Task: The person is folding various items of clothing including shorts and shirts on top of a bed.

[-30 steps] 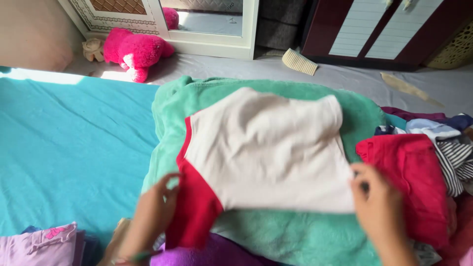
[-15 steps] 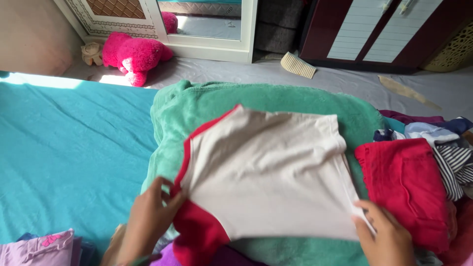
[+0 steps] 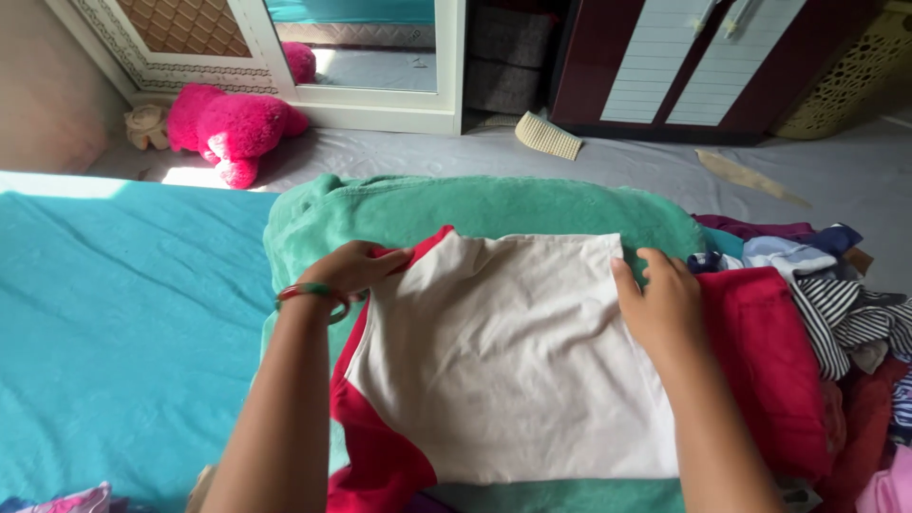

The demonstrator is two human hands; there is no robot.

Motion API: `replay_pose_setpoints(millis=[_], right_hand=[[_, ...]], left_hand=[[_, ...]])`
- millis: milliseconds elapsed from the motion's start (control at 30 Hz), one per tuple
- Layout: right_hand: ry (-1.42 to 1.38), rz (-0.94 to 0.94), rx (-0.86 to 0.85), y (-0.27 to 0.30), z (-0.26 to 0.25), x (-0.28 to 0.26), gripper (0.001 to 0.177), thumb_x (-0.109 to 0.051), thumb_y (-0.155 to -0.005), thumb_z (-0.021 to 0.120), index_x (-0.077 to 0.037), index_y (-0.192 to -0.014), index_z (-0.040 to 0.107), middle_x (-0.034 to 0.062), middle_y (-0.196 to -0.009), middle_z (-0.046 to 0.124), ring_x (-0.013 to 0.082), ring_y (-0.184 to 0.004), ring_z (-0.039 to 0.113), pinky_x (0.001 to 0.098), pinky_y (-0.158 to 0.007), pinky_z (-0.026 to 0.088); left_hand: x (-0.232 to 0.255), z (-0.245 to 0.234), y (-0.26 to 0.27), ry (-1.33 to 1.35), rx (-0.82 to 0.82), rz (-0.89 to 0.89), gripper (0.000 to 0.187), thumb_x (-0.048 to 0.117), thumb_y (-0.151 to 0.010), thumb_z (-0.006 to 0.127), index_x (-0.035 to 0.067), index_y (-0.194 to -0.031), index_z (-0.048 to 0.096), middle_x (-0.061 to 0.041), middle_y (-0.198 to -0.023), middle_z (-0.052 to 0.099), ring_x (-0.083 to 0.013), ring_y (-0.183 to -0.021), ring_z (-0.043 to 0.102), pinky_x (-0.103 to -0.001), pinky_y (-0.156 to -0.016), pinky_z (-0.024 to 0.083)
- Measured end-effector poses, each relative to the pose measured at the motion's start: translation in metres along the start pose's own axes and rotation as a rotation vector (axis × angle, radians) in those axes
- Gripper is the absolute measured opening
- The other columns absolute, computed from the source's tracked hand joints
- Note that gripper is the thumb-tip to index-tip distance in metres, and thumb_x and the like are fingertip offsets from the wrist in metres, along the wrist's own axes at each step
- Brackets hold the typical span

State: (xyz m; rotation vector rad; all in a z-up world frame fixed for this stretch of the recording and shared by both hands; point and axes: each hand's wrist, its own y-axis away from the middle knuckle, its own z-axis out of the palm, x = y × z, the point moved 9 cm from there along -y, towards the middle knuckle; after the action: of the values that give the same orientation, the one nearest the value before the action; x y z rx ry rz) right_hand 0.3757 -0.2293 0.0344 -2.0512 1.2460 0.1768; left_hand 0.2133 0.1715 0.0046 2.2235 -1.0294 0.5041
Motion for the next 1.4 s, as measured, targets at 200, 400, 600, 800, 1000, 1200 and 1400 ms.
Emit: replay_pose_setpoints(millis=[200, 400, 600, 800, 1000, 1200, 1400], right_hand=[[-0.051, 0.021, -0.05, -0.034, 0.031, 0.014, 0.029, -0.028, -0.092, 0.079, -0.001, -0.088, 0.07, 0.0158, -0.081, 0.072, 0.0282, -0.077, 0.069, 0.0375, -0.073, 0.052], [-0.81, 0.332, -0.096, -0.041, 0.082, 0.061, 0.014, -0.019, -0.103, 0.068, -0.005, -0.1, 0.064, -0.0019, -0.083, 0.066, 0.0071, -0.074, 0.054, 0.0248, -0.065, 0.042], [-1.042, 0.424, -0.041, -0.034, 0.105, 0.091, 0.009, -0.014, -0.105, 0.066, -0.008, -0.106, 0.06, 0.0004, -0.093, 0.066, 0.0058, -0.084, 0.057, 0.0216, -0.076, 0.047], [-1.146, 0.4, -0.064, -0.025, 0.085, 0.054, 0.022, -0.002, -0.1, 0.062, -0.008, -0.118, 0.05, 0.0085, -0.111, 0.071, 0.01, -0.098, 0.064, 0.0226, -0.089, 0.051], [-0.661, 0.316, 0.017, -0.012, 0.039, 0.013, 0.039, -0.013, -0.096, 0.064, -0.008, -0.131, 0.049, 0.0154, -0.123, 0.07, 0.0226, -0.106, 0.066, 0.0325, -0.091, 0.051], [0.145, 0.161, -0.029, -0.017, 0.052, 0.007, 0.044, -0.049, -0.1, 0.067, -0.007, -0.112, 0.062, 0.0259, -0.102, 0.07, 0.0463, -0.092, 0.066, 0.0538, -0.077, 0.051], [0.063, 0.205, 0.024, -0.018, 0.047, 0.012, 0.038, -0.049, -0.106, 0.06, -0.012, -0.114, 0.06, 0.0221, -0.091, 0.071, 0.0473, -0.085, 0.067, 0.0575, -0.071, 0.05]], left_hand=[[-0.042, -0.041, -0.016, 0.804, 0.316, 0.346, 0.058, 0.053, -0.087, 0.064, 0.003, -0.116, 0.058, -0.013, -0.102, 0.074, -0.0179, -0.088, 0.068, -0.035, -0.069, 0.054], [-0.028, -0.022, 0.003, 0.27, 0.218, 0.026, 0.056, 0.056, -0.101, 0.056, 0.007, -0.127, 0.066, -0.014, -0.102, 0.074, -0.0175, -0.092, 0.066, -0.032, -0.079, 0.052], [-0.016, -0.018, -0.005, 0.783, -0.015, 0.118, 0.038, 0.036, -0.097, 0.066, 0.009, -0.124, 0.068, -0.003, -0.109, 0.075, -0.0093, -0.095, 0.068, -0.027, -0.082, 0.055], [-0.033, -0.059, -0.014, 0.982, 0.402, 0.532, 0.03, 0.005, -0.096, 0.069, 0.004, -0.12, 0.052, -0.005, -0.117, 0.07, -0.0097, -0.086, 0.063, -0.027, -0.074, 0.055], [-0.043, -0.031, 0.021, 0.836, 0.628, 0.281, 0.039, 0.03, -0.096, 0.064, 0.015, -0.129, 0.049, -0.006, -0.1, 0.068, -0.0112, -0.074, 0.062, -0.03, -0.059, 0.05], [-0.035, -0.008, 0.031, 0.235, 0.67, 0.256, 0.043, 0.041, -0.093, 0.072, -0.001, -0.088, 0.065, -0.022, -0.073, 0.063, -0.0378, -0.064, 0.058, -0.046, -0.064, 0.048], [-0.04, -0.026, 0.043, 0.085, 0.793, 0.053, 0.033, 0.041, -0.094, 0.069, 0.008, -0.096, 0.07, -0.016, -0.085, 0.072, -0.0366, -0.077, 0.066, -0.05, -0.067, 0.051]])
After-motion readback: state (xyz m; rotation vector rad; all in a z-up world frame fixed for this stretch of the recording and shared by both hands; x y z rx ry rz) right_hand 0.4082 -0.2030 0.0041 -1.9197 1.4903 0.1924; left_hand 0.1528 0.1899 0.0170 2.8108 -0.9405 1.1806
